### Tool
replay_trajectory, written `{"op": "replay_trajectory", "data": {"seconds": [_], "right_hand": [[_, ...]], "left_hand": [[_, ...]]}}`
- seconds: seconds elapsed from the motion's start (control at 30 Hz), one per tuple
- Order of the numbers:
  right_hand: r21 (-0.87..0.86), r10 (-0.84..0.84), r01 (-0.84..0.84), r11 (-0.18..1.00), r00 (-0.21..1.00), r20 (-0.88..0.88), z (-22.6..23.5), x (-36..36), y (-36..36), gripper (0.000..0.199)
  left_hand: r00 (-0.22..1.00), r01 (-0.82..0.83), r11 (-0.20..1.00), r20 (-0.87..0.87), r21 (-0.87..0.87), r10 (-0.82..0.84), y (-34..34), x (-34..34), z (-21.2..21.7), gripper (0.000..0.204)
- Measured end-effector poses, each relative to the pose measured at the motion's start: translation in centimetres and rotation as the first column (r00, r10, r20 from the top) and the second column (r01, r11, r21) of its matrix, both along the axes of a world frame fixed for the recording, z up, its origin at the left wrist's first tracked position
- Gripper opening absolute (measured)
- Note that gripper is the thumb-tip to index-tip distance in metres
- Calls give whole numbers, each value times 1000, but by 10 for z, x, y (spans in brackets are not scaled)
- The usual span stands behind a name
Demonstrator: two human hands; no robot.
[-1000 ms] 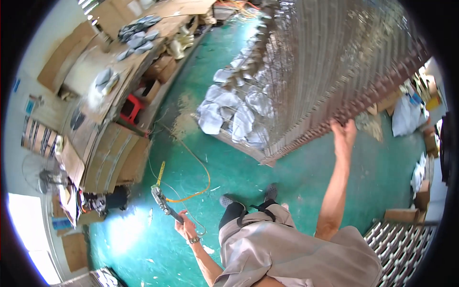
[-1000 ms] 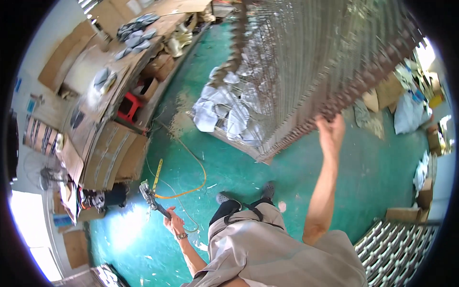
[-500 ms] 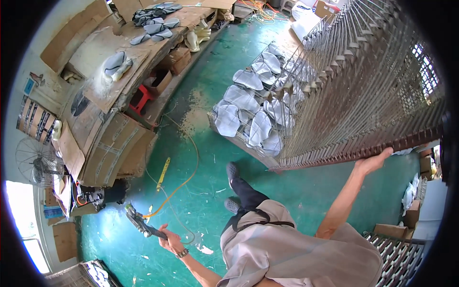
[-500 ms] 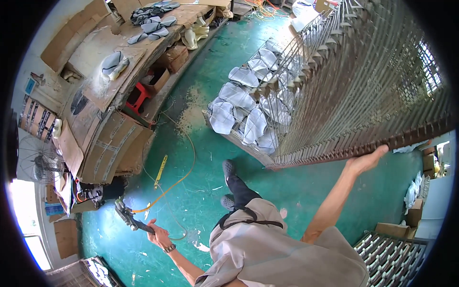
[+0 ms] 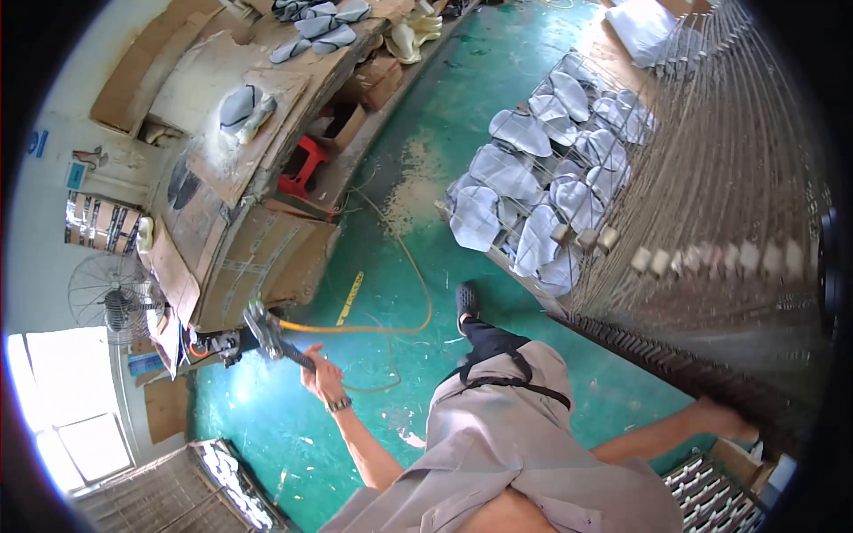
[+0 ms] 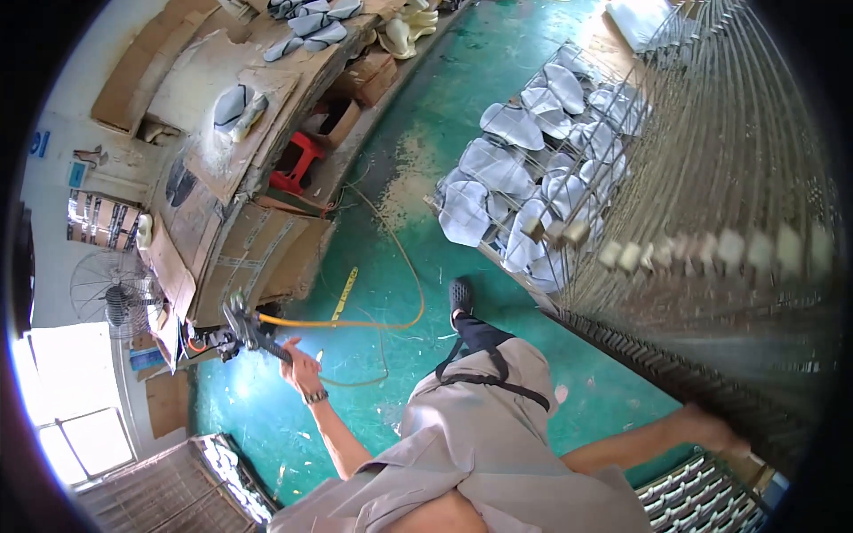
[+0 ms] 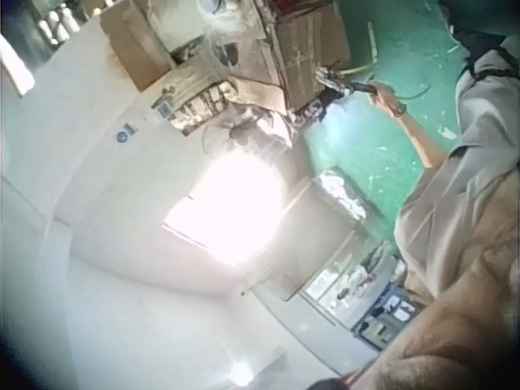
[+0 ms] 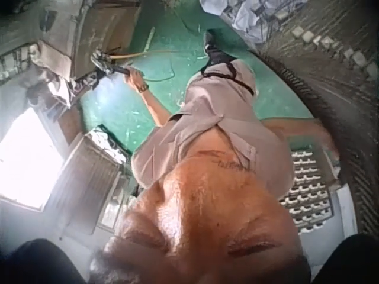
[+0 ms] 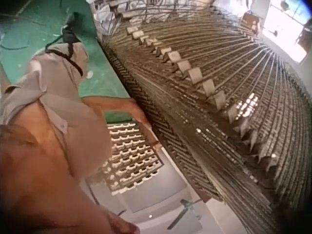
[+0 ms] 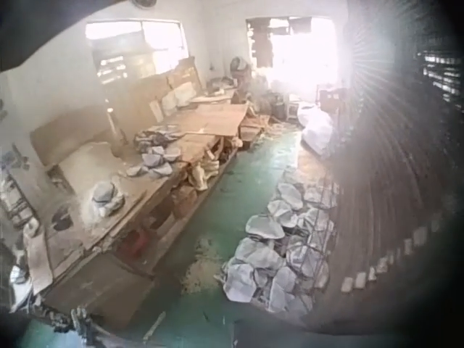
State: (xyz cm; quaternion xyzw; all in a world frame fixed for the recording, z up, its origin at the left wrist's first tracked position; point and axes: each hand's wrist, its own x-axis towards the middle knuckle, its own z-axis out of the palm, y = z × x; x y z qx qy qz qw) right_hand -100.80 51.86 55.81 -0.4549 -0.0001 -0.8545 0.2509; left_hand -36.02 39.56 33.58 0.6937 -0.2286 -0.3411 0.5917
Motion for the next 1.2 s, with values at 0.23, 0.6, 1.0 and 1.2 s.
{"op": "replay_trajectory", "data": {"seconds": [0.23, 0.6, 1.0, 1.2], "right_hand": [[-148, 94, -95, 984, 995, -13, -29, -54, 1, 90], [657, -937, 723, -214, 40, -348, -20, -62, -17, 85], [699, -929, 694, -175, 119, -350, -12, -32, 1, 91], [698, -933, 682, -218, 63, -354, -5, -20, -8, 96]], "left_hand": [[991, 135, 987, -8, -84, -136, -131, 37, -10, 31], [959, 269, 963, 92, 3, -269, -244, 130, -25, 27], [911, 394, 918, 113, 37, -395, -280, 198, -10, 31], [921, 390, 921, 26, -2, -389, -287, 178, 10, 30]]}}
